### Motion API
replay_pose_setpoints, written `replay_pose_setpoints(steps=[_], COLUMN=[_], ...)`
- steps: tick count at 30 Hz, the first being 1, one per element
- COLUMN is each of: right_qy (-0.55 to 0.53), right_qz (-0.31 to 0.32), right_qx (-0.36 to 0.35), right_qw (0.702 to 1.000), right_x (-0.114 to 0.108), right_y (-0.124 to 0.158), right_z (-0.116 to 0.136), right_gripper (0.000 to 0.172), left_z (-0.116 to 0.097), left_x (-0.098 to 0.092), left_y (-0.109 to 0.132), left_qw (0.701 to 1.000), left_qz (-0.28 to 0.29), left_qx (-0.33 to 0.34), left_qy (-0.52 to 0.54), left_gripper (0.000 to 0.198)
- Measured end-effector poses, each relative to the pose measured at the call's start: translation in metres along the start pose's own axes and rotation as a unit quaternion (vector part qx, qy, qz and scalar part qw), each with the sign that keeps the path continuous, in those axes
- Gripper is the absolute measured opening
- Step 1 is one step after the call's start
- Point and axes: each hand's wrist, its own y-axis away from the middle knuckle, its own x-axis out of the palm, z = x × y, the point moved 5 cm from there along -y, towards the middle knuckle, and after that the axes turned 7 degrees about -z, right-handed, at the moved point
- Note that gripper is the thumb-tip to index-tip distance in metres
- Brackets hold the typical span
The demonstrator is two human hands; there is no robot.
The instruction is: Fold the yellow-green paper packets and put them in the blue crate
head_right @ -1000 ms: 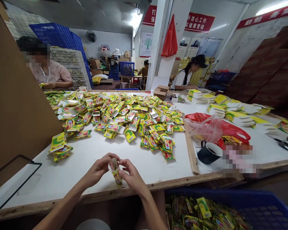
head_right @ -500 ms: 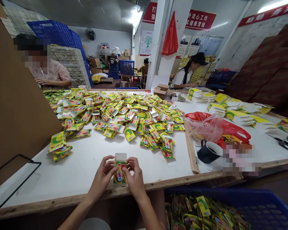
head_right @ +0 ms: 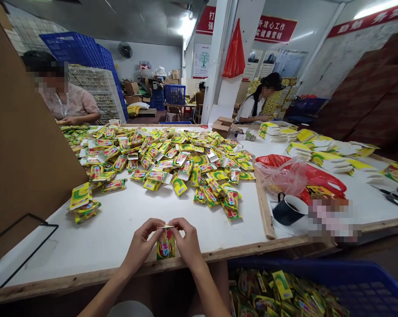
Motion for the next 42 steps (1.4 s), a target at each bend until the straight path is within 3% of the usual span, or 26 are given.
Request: replay_pose_setpoints(steps=[12,21,24,27,30,32,34,38,40,42], right_qy=[0.062,-0.008,0.044,0.176,0.305,0.327,0.303,0.21,0.171,0.145], right_qz=[-0.029,0.01,-0.04,-0.121,-0.146,-0.152,-0.124,-0.008,0.026,0.018], right_qx=[0.035,0.045,0.032,0.041,0.057,0.076,0.091,0.086,0.091,0.094], right_qw=[0.997,0.999,0.998,0.976,0.939,0.93,0.94,0.974,0.981,0.985], right_x=[0.005,0.008,-0.024,-0.095,-0.156,-0.17,-0.157,-0.092,-0.069,-0.057], right_y=[-0.009,0.001,0.009,0.026,0.046,0.055,0.059,0.055,0.053,0.051], right_z=[0.007,0.0,0.015,0.035,0.047,0.047,0.043,0.038,0.036,0.032], right_gripper=[0.021,0.017,0.02,0.03,0.035,0.039,0.039,0.033,0.031,0.03], left_z=[0.003,0.004,0.008,0.013,0.013,0.011,0.012,0.008,0.002,-0.005], left_x=[-0.001,-0.002,-0.01,-0.033,-0.054,-0.053,-0.048,-0.034,-0.029,-0.022], left_y=[-0.004,0.006,0.003,-0.016,-0.058,-0.096,-0.136,-0.191,-0.191,-0.169], left_qw=[0.997,1.0,0.999,0.986,0.947,0.907,0.902,0.898,0.898,0.903], left_qz=[-0.062,-0.005,-0.011,-0.08,-0.145,-0.129,-0.096,-0.027,-0.008,-0.006], left_qx=[-0.047,-0.021,-0.018,0.013,0.095,0.162,0.175,0.177,0.171,0.161], left_qy=[-0.017,0.003,-0.047,-0.144,-0.269,-0.368,-0.383,-0.402,-0.404,-0.399], left_gripper=[0.025,0.023,0.028,0.031,0.043,0.05,0.058,0.07,0.068,0.065])
